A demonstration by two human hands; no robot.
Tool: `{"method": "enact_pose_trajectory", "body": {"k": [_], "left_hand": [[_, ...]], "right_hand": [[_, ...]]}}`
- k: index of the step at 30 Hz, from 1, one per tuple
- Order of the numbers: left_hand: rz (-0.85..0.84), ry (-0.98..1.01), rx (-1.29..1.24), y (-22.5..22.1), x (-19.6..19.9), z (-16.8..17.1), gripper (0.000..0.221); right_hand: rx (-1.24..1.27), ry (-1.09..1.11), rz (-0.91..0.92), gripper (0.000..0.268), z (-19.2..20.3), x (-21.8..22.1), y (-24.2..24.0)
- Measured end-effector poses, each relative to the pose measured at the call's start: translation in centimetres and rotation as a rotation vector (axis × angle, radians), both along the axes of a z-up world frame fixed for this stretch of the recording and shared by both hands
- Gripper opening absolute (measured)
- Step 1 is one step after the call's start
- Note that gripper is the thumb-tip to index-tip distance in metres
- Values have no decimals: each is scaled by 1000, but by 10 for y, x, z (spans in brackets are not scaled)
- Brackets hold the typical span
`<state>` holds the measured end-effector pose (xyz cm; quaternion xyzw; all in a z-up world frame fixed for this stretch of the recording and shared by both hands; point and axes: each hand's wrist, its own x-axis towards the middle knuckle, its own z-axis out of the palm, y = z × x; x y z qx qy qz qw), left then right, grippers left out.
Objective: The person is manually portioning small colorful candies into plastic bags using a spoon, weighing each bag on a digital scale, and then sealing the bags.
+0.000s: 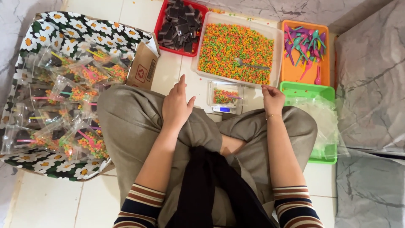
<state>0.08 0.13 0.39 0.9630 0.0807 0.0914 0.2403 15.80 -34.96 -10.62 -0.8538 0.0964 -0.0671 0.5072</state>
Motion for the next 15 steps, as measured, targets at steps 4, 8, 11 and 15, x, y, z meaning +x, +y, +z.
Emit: {"method": "enact_pose_trajectory", "body": {"k": [4,8,11,15], "left_hand": [[0,10,-20,1,0,2,80],[-2,21,-10,0,-1,3,80],[-11,41,-11,0,-1,8,79],[-21,68,-25,0,-1,12,77]], "right_hand": [[-7,13,9,14,-1,-1,1],[-116,58,88,17,-11,-3,-2],[-260,116,142,24,-28,3,-3],[-462,281,181,41,-70,24,-8]]}}
